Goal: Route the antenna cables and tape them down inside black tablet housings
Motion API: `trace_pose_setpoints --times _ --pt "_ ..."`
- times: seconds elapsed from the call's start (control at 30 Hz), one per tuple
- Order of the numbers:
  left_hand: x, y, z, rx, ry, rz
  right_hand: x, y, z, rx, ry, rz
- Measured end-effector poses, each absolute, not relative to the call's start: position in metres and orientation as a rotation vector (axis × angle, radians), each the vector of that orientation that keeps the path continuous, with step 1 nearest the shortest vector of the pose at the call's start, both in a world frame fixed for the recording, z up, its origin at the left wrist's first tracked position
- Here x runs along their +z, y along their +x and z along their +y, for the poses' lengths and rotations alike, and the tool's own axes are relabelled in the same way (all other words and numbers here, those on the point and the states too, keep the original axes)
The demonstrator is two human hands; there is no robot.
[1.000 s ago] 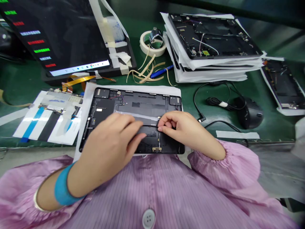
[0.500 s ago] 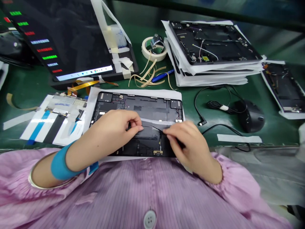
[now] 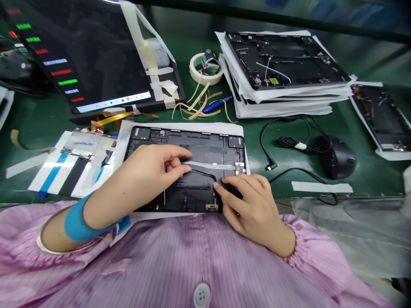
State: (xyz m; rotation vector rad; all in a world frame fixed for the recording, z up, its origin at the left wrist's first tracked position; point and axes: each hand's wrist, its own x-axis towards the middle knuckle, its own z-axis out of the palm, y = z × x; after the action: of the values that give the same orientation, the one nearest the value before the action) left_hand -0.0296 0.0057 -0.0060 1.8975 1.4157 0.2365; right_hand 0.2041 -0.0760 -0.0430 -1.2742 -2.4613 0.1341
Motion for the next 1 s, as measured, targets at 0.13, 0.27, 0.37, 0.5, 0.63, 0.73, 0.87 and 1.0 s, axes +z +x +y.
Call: trace_pose_setpoints --times 0.13,0.27,0.37,0.5,0.63,0.73,0.87,1.0 --pt "-0.011 -0.030 0.006 0.228 1.886 1.402 -0.044 0.203 -0.074 0.109 -1.275 -2.453" --pt "-0.013 -0.028 0.006 0.173 1.917 1.399 -0.046 0.203 -0.073 0.111 -1.279 -2.442" --pt "-0.013 -0.028 0.006 0.134 1.919 1.393 -0.047 0.202 -0.072 0.112 -1.282 -2.435" --pt "-0.016 -0.031 0.006 0.130 1.926 1.375 -0.048 0.201 -0.071 0.131 -1.301 -2.439" --pt "-0.019 -0.034 0.004 0.142 1.937 1.353 -0.048 0.200 -0.070 0.145 -1.317 -2.443" --pt "-0.020 -0.034 0.004 0.150 1.944 1.346 -0.048 0.200 -0.070 0.156 -1.326 -2.442" --pt "-0.021 -0.034 0.005 0.159 1.952 1.331 -0.047 0.199 -0.070 0.173 -1.323 -2.439" --pt "-0.022 -0.035 0.006 0.173 1.963 1.320 -0.048 0.199 -0.068 0.184 -1.321 -2.453"
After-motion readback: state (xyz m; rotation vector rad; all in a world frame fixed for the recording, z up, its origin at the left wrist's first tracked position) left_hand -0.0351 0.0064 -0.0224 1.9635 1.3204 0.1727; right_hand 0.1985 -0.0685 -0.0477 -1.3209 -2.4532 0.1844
